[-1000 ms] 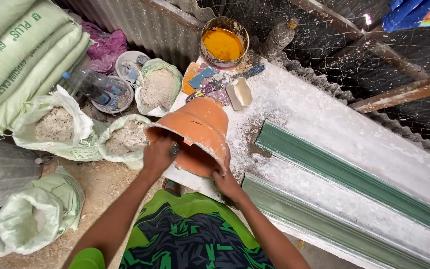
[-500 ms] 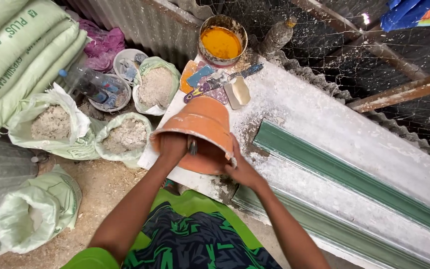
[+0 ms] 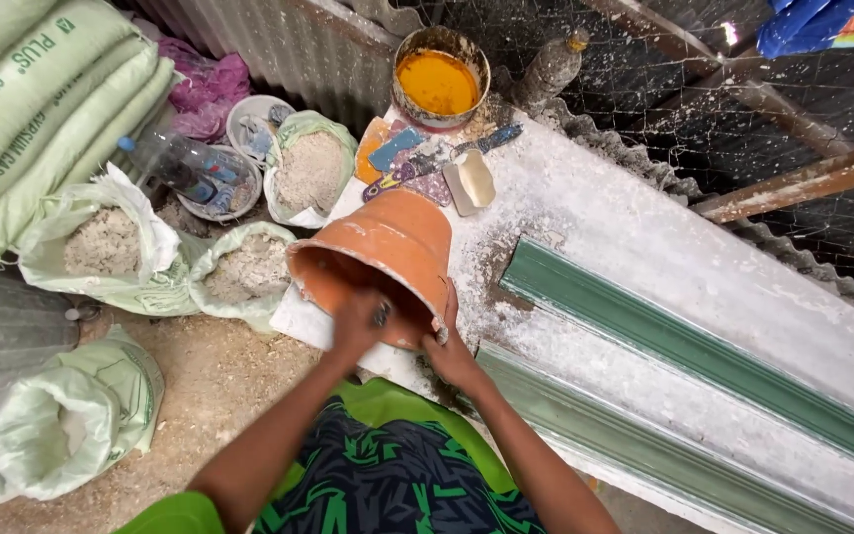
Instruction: Mixing plaster in a bowl and pouring it into a decorative mold, then smoothing it with a scraper.
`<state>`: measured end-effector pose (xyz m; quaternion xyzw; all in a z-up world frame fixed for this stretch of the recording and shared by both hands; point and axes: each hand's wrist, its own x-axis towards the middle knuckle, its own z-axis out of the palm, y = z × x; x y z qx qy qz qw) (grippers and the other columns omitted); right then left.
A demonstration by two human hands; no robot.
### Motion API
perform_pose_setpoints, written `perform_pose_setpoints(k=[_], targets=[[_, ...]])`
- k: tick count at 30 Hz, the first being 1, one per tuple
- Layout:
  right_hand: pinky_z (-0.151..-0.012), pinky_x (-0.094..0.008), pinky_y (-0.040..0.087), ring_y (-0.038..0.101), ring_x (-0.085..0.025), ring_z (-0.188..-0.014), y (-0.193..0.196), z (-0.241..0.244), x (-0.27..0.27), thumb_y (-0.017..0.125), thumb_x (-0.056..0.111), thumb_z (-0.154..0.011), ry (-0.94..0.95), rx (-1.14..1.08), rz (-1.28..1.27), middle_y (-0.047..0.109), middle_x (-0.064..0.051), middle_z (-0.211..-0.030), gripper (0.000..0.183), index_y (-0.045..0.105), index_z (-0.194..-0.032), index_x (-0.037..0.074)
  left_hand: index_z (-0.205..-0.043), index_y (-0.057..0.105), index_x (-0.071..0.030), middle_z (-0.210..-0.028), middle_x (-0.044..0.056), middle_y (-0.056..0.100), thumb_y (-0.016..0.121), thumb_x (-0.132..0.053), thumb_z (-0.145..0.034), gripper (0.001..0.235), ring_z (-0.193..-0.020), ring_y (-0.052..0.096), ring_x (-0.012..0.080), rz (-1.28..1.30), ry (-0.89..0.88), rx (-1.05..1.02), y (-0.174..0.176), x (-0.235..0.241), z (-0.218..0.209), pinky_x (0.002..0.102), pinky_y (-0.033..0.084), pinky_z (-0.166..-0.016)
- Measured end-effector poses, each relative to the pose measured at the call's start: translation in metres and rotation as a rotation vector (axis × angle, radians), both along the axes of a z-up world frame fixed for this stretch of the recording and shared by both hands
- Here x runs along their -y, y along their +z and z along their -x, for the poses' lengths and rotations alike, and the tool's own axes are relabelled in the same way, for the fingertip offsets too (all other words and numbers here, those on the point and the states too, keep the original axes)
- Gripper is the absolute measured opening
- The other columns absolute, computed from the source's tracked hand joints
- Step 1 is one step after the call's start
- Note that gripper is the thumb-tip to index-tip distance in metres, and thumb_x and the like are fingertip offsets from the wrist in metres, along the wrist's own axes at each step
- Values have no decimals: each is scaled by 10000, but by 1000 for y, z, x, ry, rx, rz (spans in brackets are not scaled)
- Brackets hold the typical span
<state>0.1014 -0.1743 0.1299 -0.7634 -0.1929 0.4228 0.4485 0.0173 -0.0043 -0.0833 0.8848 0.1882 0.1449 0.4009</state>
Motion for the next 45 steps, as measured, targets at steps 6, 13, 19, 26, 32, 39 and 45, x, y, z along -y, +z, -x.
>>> perform_pose_setpoints(k=[6,13,19,26,32,39,45], targets=[[-948,-563,488,544,-416,-1302,-13,-12,16,462,334,-997,30,-5,150,266,-180,-1662,801,21,-1665,345,-1165,687,-390,-971,36,773,579,-565,-935,309,-974,755,324,111,-55,-353,114,-47,23,491,592,-876],[-1004,-554,483,616,-328,-1215,-46,-9,5,475,371,-1033,48,13,79,488,-174,-1535,650,292,-1629,188,-1366,607,-273,-1139,157,633,707,-199,-846,535,-960,689,481,-108,-70,-17,78,2,35,628,573,-752],[-1038,-593,486,512,-565,-1286,97,-57,10,725,184,-859,371,77,123,183,-410,-1594,1170,-154,-1630,140,-1139,733,-270,-862,125,770,571,-495,-914,357,-902,758,403,-55,-243,-382,142,-31,9,529,592,-788],[-1097,-612,408,335,-574,-1409,64,-27,-4,507,-21,-940,252,81,174,188,-402,-1591,989,-140,-1626,279,-789,734,-145,-690,79,708,564,-315,-912,270,-756,752,308,-224,-57,-117,126,-14,5,393,568,-735],[-1148,-690,247,101,-588,-1488,30,-15,15,390,5,-949,181,40,37,23,-342,-1663,932,-192,-1615,298,-727,728,0,-751,122,738,534,-50,-907,269,-839,741,288,189,159,140,115,16,18,296,521,-882],[-1126,-728,246,115,-602,-1481,24,7,2,374,25,-933,84,18,-74,47,-367,-1648,914,-182,-1621,256,-1143,759,-265,-941,37,713,820,-215,-698,452,-992,687,316,-116,-23,-173,-18,11,25,466,540,-863],[-1103,-753,251,144,-616,-1465,-13,-8,24,380,77,-935,119,68,-130,81,-383,-1633,903,-183,-1622,241,-1336,676,-388,-1110,67,782,842,-417,-740,620,-1068,747,323,704,236,-550,230,5,38,480,562,-988]])
